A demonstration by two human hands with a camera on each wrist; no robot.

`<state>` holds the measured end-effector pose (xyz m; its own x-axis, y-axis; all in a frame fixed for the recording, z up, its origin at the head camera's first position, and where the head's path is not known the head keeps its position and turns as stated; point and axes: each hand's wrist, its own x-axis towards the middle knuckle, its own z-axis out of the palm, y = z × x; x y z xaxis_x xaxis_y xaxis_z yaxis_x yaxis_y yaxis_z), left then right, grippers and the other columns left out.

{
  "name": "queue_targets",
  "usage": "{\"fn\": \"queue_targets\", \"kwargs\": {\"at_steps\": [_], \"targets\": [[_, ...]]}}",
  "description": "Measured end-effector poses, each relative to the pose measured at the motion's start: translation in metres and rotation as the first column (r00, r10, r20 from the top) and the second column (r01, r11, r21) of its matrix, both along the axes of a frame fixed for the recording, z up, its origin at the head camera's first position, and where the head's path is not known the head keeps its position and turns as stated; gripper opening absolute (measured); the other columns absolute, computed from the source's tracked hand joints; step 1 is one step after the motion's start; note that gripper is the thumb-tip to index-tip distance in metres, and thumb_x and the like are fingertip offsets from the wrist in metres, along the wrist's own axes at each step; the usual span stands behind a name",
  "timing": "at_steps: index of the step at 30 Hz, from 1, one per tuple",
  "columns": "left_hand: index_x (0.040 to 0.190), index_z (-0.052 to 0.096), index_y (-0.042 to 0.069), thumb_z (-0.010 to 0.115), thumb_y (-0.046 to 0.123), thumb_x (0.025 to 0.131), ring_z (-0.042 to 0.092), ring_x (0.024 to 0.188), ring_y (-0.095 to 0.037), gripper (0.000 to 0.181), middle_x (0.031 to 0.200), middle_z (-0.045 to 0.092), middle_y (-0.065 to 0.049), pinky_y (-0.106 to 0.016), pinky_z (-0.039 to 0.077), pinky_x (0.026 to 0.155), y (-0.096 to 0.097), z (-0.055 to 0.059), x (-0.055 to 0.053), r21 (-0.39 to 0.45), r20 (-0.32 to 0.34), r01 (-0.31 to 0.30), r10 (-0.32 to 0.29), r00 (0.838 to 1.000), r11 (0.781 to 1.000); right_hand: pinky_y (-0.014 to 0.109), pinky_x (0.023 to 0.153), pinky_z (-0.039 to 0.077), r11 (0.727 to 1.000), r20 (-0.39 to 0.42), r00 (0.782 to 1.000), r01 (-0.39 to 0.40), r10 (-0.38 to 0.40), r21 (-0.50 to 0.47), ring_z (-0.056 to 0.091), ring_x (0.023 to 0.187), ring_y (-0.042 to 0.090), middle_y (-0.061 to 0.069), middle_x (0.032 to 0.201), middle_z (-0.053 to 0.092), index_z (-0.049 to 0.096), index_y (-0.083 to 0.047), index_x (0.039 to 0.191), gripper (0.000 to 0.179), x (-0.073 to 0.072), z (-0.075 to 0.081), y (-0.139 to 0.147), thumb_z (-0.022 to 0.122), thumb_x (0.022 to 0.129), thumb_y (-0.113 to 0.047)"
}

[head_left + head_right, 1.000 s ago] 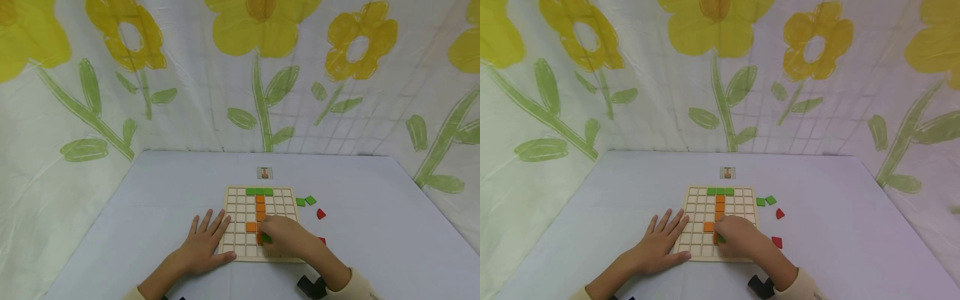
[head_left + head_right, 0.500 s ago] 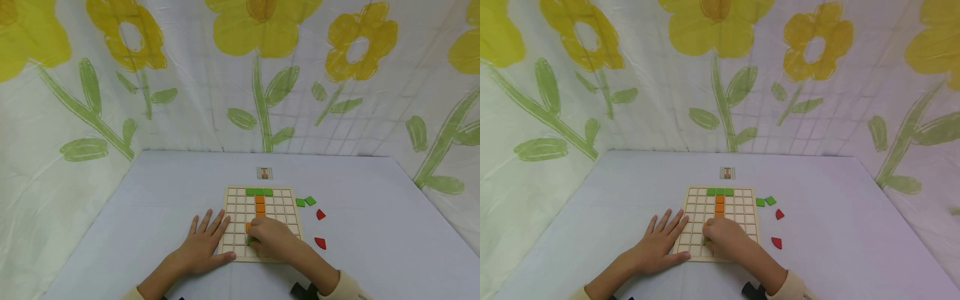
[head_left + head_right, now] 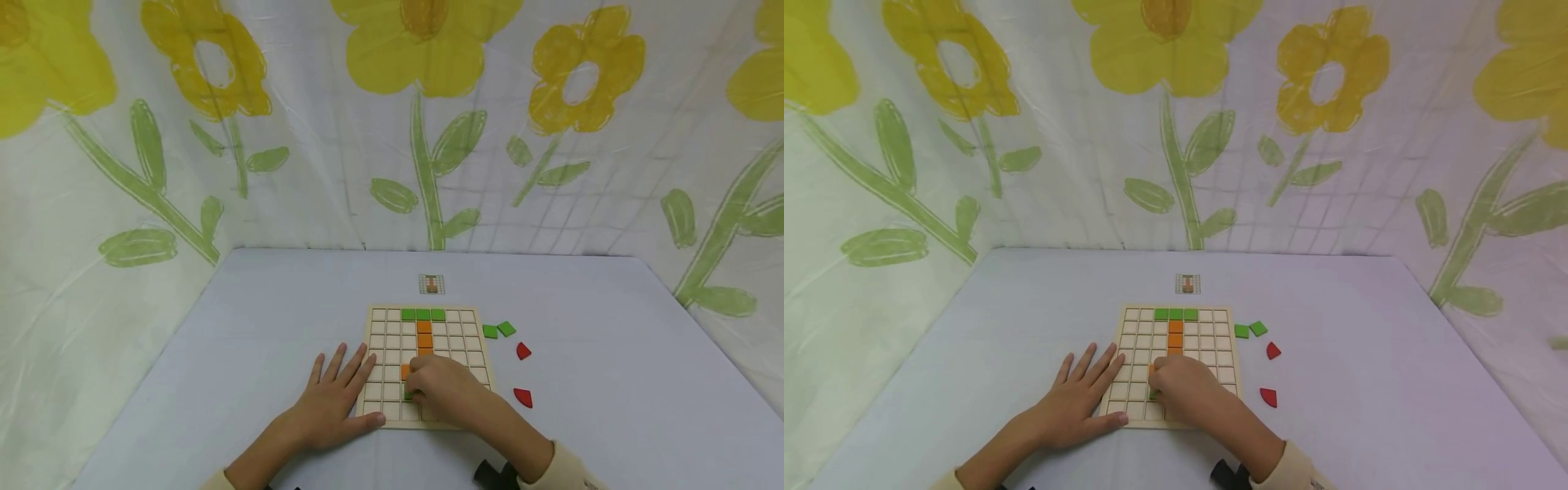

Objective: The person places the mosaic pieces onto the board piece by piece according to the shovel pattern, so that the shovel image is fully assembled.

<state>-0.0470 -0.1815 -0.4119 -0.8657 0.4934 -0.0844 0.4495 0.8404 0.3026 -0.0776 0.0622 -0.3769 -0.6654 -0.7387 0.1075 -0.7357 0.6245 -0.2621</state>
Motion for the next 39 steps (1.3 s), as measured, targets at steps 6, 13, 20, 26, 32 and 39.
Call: {"fn": "queue_targets", "kwargs": {"at_steps": [6, 13, 20, 26, 32, 39], "targets": [[0.162, 0.020, 0.014, 0.038, 0.078, 0.092, -0.002, 0.150, -0.041, 0.096, 0.167, 0.007, -0.008, -0.069, -0.002, 0.111, 0.000, 0.000, 0.000, -0.007, 0.002, -0.008, 0.008, 1.000, 1.000, 0.018, 0.063, 0.047, 1.000, -0.013, 1.000, 0.023, -0.023, -0.008, 0.047, 0.067, 0.004, -0.010, 0.075, 0.059, 0.081, -0.014, 0.083, 0.012, 0.001, 0.001, 0.000, 0.080, 0.082, -0.002], [0.162, 0.020, 0.013, 0.038, 0.077, 0.093, -0.002, 0.150, -0.041, 0.095, 0.168, 0.007, -0.008, -0.069, -0.002, 0.111, 0.001, 0.001, 0.000, -0.004, 0.007, -0.009, 0.009, 1.000, 1.000, 0.017, 0.056, 0.039, 0.999, -0.052, 0.998, 0.036, -0.037, -0.005, 0.041, 0.063, 0.006, -0.012, 0.069, 0.048, 0.075, -0.016, 0.074, 0.015, 0.003, -0.002, 0.000, 0.078, 0.083, -0.005], [0.162, 0.020, 0.013, 0.039, 0.076, 0.093, -0.002, 0.151, -0.041, 0.095, 0.168, 0.007, -0.008, -0.069, -0.002, 0.111, 0.001, 0.001, 0.000, -0.003, 0.008, -0.007, 0.007, 1.000, 1.000, 0.017, 0.058, 0.039, 1.000, -0.037, 0.999, 0.022, -0.022, 0.004, 0.042, 0.064, 0.006, -0.012, 0.071, 0.049, 0.079, -0.015, 0.079, 0.009, 0.003, 0.000, 0.003, 0.082, 0.081, -0.007], [0.162, 0.020, 0.014, 0.038, 0.077, 0.093, -0.002, 0.151, -0.041, 0.095, 0.168, 0.007, -0.007, -0.068, -0.002, 0.111, 0.001, 0.002, 0.000, -0.009, 0.010, -0.012, 0.013, 1.000, 1.000, 0.018, 0.059, 0.042, 0.999, -0.039, 0.999, 0.025, -0.026, -0.039, 0.044, 0.065, 0.004, -0.012, 0.070, 0.054, 0.077, -0.015, 0.073, 0.014, 0.002, -0.001, 0.001, 0.082, 0.080, -0.003], [0.161, 0.020, 0.013, 0.039, 0.076, 0.093, -0.002, 0.151, -0.041, 0.095, 0.167, 0.008, -0.008, -0.069, -0.002, 0.111, 0.001, 0.002, 0.000, 0.002, 0.011, -0.008, 0.008, 1.000, 1.000, 0.018, 0.063, 0.045, 1.000, 0.028, 1.000, 0.008, -0.007, -0.019, 0.046, 0.067, 0.004, -0.014, 0.072, 0.055, 0.078, -0.016, 0.074, 0.014, 0.001, 0.003, 0.004, 0.080, 0.082, -0.006], [0.161, 0.020, 0.014, 0.039, 0.077, 0.093, -0.001, 0.151, -0.041, 0.095, 0.167, 0.008, -0.008, -0.069, -0.001, 0.111, 0.001, 0.001, 0.001, -0.004, -0.003, -0.008, 0.008, 1.000, 1.000, 0.027, 0.068, 0.051, 0.995, 0.127, 0.987, 0.095, -0.097, 0.026, 0.056, 0.074, 0.007, -0.013, 0.081, 0.063, 0.078, -0.017, 0.084, 0.004, -0.007, 0.016, 0.026, 0.079, 0.086, -0.013]]}}
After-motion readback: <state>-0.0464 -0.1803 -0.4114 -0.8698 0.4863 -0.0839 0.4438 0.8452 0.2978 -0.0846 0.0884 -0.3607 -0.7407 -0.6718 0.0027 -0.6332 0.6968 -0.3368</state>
